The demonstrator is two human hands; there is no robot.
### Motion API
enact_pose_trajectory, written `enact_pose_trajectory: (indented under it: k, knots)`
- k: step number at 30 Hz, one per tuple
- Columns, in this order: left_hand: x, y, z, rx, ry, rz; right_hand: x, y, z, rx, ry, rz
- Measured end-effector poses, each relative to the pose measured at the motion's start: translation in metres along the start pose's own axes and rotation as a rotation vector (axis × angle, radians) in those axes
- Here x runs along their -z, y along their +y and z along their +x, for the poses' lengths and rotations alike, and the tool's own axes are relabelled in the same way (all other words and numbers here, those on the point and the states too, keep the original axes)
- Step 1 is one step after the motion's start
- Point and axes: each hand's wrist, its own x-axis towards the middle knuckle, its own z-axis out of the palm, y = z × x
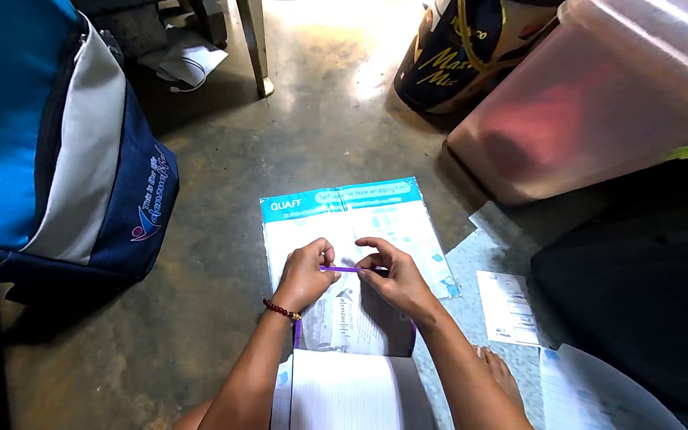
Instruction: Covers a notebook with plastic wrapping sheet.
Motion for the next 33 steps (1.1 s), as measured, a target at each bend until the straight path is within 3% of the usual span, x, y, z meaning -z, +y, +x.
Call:
enact_pose_trajectory:
  k: [15, 22, 33]
  knots:
    - [-0.003, -0.001, 0.001, 0.000, 0.025, 0.035, -0.008, -0.004, 0.006, -0.027, -0.010, -0.023]
    - [0.000, 0.002, 0.000, 0.014, -0.001, 0.068, 0.010, -0.006, 0.005, -0.065, -0.081, -0.007]
    - [-0.001, 0.003, -0.001, 0.014, -0.005, 0.014, 0.003, -0.005, 0.004, -0.025, -0.018, 0.023]
